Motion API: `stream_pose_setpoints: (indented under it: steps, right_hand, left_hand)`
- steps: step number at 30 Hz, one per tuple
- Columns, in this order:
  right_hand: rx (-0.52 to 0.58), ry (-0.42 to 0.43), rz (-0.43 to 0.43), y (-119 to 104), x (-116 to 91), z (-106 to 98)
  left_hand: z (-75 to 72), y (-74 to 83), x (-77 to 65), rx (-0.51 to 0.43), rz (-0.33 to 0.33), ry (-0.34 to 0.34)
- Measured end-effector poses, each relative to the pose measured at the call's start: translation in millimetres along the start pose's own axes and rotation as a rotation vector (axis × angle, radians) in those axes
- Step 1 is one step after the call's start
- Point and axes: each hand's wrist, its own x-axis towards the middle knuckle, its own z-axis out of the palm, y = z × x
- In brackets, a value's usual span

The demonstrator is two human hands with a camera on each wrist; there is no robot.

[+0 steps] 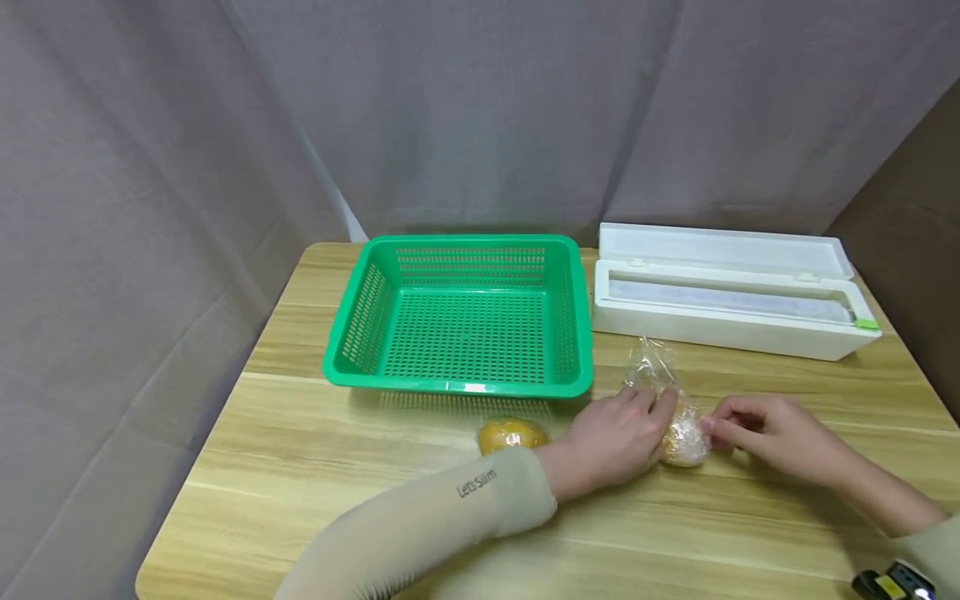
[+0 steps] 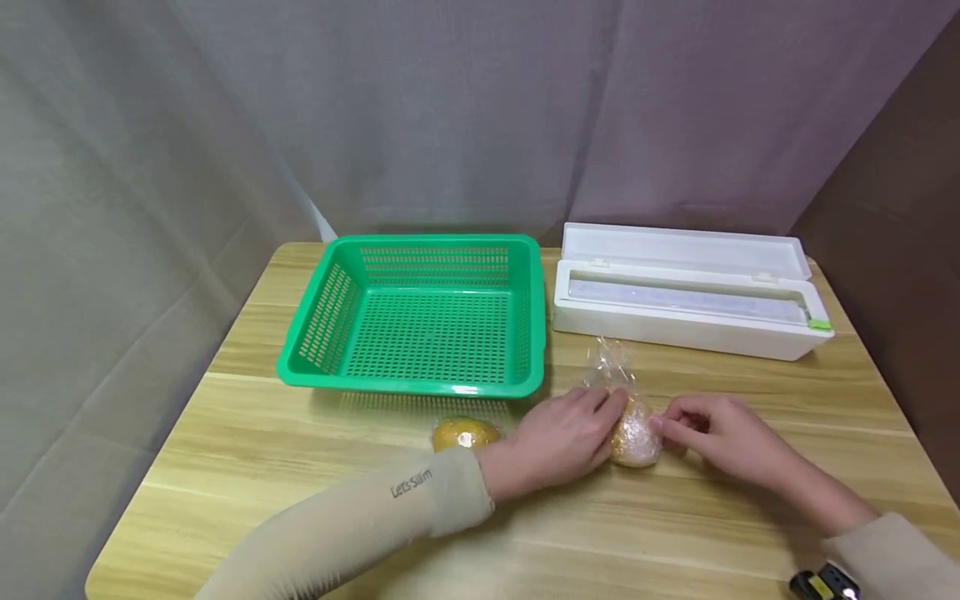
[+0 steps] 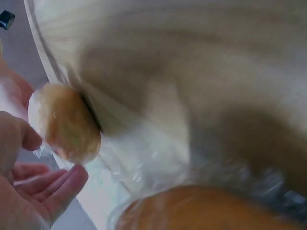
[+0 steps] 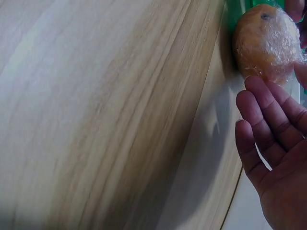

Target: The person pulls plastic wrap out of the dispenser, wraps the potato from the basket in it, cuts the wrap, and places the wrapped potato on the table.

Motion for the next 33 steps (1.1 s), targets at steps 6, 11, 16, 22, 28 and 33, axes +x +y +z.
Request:
stream_pose_setpoints:
  steps: [6, 11, 16, 22, 28, 33]
  right_hand:
    - [-0.013, -0.020, -0.028, -3.6, 3.1, 5.7]
    - [0.005, -0.027, -0.019, -2.3, 6.0, 7.3]
    - [0.037, -0.043, -0.020, -0.2, 8.8, 8.6]
    - [0.107, -0.074, 0.017, 7.3, 14.5, 3.3]
    - [0.264, -0.076, 0.002, 23.7, 26.6, -3.1]
    - [0.474, -0.160, 0.023, 35.7, 36.1, -4.1]
  left_hand:
    - [6.7, 1.9, -12.3, -0.014, 0.017, 0.028]
    - [13.9, 2.3, -15.6, 0.021, 0.036, 0.019]
    - [16.7, 1.0, -14.5, 0.014, 0.038, 0.003]
    - [17.2, -3.0, -12.5, -0.039, 0.024, 0.003]
    - [18.1, -8.1, -12.7, -0.026, 0.002, -0.040]
    - [17.0, -10.2, -13.1, -0.011, -0.002, -0.067]
